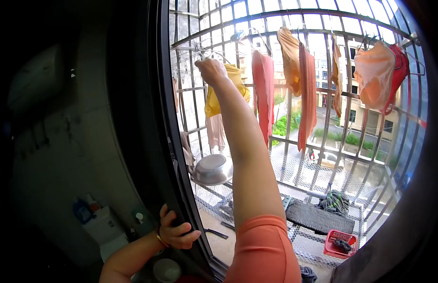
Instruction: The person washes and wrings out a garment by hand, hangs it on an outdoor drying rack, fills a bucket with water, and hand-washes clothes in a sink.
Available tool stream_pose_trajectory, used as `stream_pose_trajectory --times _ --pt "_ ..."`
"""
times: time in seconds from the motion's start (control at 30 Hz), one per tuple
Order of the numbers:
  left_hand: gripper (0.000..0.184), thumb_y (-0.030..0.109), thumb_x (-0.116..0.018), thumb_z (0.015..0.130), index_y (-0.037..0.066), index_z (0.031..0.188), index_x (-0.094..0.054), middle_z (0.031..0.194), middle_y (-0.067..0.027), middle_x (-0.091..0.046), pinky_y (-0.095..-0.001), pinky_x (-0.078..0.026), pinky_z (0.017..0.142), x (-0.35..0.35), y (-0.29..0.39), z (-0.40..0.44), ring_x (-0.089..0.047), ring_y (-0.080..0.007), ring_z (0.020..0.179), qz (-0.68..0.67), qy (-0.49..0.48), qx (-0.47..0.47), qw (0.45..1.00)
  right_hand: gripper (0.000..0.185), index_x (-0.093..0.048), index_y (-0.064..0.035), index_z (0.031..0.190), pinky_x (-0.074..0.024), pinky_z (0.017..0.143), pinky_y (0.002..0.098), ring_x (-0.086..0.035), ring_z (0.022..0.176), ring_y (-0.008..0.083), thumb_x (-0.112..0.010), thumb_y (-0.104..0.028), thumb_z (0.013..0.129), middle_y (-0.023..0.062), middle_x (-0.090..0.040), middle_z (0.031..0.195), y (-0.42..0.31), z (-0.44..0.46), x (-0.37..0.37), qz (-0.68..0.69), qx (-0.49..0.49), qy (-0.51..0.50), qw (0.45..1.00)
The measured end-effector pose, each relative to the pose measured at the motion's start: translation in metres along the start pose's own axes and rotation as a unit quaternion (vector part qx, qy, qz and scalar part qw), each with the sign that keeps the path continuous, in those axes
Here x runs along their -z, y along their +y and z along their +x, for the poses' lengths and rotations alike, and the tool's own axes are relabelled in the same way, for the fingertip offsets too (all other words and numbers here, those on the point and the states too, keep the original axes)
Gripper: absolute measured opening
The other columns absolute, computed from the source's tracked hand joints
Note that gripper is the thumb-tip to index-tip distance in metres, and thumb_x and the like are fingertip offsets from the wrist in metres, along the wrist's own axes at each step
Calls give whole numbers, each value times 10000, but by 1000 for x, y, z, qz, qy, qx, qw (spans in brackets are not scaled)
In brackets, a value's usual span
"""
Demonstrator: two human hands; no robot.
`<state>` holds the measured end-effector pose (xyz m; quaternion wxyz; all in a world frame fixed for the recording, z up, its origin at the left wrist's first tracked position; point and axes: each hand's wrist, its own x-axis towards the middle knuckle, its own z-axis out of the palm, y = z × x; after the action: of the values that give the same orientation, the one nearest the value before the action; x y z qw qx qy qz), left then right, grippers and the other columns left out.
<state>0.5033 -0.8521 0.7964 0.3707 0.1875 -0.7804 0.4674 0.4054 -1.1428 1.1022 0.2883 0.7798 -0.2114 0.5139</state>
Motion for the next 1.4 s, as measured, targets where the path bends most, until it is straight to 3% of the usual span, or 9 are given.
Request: stream_pose_trajectory --times 0.17,0.47,0.6,0.73,0.9,1.0,1.17,1.4 --pt "247 329 -410 776 328 952 -584 1229 39 -378 -550 -208 951 -1 4 -2 -288 -333 1160 2 1 13 1000 154 -591 -97 802 -482 613 403 -598 704 297 -458 -38 753 140 -571 695 -11 12 11 -33 27 20 999" --pt "258 325 -405 768 336 952 -584 1255 40 -358 -533 -199 961 -2 2 -3 -297 -329 1150 6 3 6 1000 189 -610 -70 827 -477 669 386 -595 800 294 -428 -95 781 184 -590 815 -15 15 1 -54 -76 -41 995" --pt "260 322 -409 760 340 951 -585 1277 41 -341 -536 -192 964 -2 4 -4 -294 -331 1155 5 -4 11 1000 221 -587 -98 917 -481 634 392 -597 745 285 -459 -6 762 145 -558 749 -5 8 9 -108 -4 -43 993" --pt "258 322 -414 760 343 951 -586 1281 42 -338 -533 -194 966 -3 5 -4 -291 -329 1160 -3 2 17 1000 201 -621 -106 782 -481 649 387 -601 758 280 -422 -82 768 142 -603 766 4 19 4 -88 35 -47 994" --pt "260 319 -425 755 338 956 -589 1278 51 -341 -532 -208 959 -3 4 -4 -289 -310 1164 1 8 11 1000 210 -646 -106 812 -484 680 366 -601 810 282 -441 -88 765 133 -620 851 -3 27 1 -121 -24 -107 987" --pt "264 312 -429 749 336 956 -590 1271 56 -348 -530 -212 958 -3 2 -2 -292 -303 1164 -10 10 14 1000 215 -644 -55 836 -484 696 358 -599 829 293 -446 -101 769 163 -615 891 -8 27 9 -82 -132 -148 977" --pt "253 327 -435 753 335 952 -591 1259 60 -359 -524 -228 948 -5 5 -4 -313 -293 1143 -10 19 21 1000 202 -635 -125 827 -480 674 386 -599 821 287 -443 -93 774 131 -614 839 -14 19 20 -113 -54 -114 986" --pt "239 351 -422 780 338 950 -590 1248 62 -373 -507 -218 964 -2 5 -1 -323 -276 1128 -8 18 23 1000 197 -645 -67 818 -487 688 372 -603 827 287 -459 -87 759 142 -619 879 -13 39 11 -89 -56 -139 985"
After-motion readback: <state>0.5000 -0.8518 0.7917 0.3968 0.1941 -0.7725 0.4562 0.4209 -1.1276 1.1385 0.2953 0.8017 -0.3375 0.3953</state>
